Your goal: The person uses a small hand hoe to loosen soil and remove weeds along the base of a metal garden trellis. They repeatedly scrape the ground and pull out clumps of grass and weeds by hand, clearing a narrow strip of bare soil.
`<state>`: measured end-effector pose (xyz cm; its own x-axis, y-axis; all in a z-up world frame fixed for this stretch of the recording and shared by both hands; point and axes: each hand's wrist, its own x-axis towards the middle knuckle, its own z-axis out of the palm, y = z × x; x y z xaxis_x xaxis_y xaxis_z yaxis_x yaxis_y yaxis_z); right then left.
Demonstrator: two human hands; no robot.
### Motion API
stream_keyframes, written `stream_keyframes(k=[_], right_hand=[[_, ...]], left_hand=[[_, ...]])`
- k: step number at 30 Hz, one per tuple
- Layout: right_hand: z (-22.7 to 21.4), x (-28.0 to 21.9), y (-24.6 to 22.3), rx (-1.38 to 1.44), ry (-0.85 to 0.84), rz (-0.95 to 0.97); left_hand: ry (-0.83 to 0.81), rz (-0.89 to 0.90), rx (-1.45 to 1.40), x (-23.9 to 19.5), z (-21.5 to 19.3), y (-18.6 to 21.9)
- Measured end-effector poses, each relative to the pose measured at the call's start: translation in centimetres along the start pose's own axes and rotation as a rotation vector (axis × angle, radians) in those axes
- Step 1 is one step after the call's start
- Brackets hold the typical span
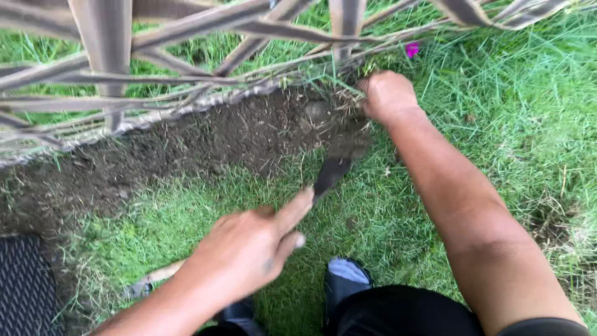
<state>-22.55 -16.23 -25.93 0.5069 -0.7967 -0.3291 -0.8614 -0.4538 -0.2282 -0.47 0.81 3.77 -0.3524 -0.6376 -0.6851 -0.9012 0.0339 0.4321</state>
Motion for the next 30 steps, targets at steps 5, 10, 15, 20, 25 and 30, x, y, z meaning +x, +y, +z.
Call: stream_keyframes(k=[5, 10, 15, 20, 25, 30], right_hand=[[0.4, 0.3, 0.5, -0.001, -0.024, 0.004], [-1.3, 0.9, -1.3, -0.026, -0.132, 0.019], [-4.0, 0.0, -4.3, -0.193, -0.113, 0.108], [-3.4, -0.4, -5.5, -0.21, -0.26, 0.27], [-2.5, 0.3, -3.8, -0.122, -0.302, 0.238], [-3.2, -0.9, -4.5, -0.066, -0.31, 0.307]], left_hand=[[-0.238, -0.205, -0.022, 7.1, 1.2, 1.3], [0.218, -0.111, -0.107, 14.2, 16.7, -5.1], [0.525, -0.118, -0.047, 15.9, 25.7, -6.6], [0.26, -0.004, 0.001, 11.1, 15.8, -4.4], [-0.092, -0.113, 0.084, 1.4, 3.7, -2.0], [0.063, -0.142, 0.01, 7.2, 6.0, -2.7]])
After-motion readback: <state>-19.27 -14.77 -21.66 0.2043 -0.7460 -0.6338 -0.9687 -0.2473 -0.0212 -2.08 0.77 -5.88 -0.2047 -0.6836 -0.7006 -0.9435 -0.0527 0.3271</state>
